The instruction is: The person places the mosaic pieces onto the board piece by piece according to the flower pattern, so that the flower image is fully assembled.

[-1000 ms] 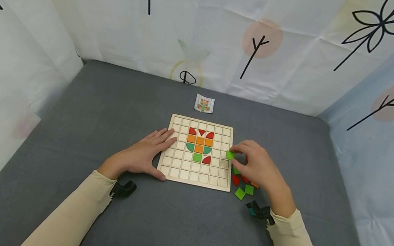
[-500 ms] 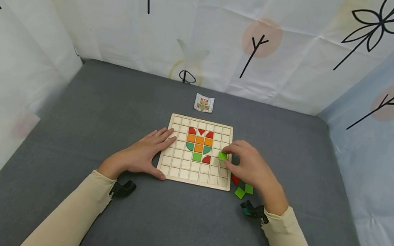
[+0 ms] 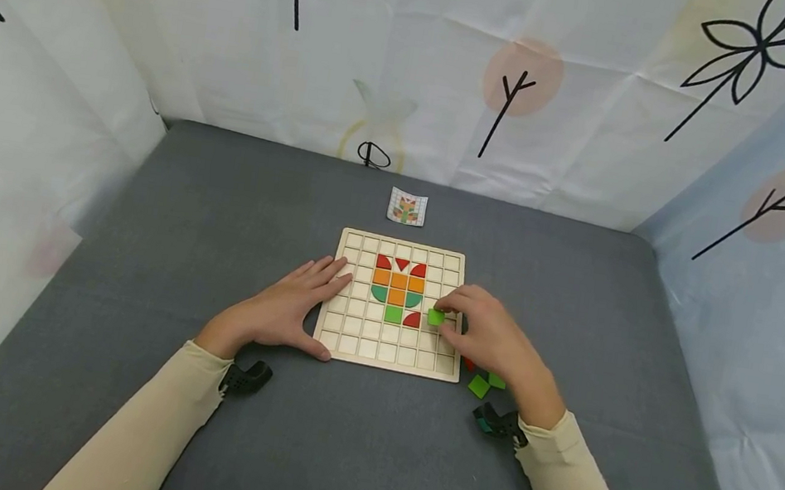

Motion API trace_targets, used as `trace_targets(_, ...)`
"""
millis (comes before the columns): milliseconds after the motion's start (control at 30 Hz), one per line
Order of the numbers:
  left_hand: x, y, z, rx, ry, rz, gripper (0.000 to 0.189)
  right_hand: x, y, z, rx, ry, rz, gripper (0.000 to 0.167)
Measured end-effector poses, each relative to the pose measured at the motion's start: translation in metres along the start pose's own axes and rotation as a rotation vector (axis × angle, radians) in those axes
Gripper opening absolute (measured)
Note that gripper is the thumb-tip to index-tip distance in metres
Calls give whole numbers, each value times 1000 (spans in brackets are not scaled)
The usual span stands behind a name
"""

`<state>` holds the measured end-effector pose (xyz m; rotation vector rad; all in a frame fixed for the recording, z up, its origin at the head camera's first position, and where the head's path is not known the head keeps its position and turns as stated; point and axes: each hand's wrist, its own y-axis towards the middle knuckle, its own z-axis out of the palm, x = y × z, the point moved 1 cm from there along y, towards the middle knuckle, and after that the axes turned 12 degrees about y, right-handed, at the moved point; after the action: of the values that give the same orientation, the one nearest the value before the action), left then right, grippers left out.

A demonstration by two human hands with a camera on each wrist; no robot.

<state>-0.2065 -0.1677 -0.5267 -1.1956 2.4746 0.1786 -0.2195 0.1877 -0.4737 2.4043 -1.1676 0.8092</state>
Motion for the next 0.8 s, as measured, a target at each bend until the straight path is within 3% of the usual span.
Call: trace_targets(800,0,-1,0,-17,5,12,126,-7,7,13,29,-58,-14,25)
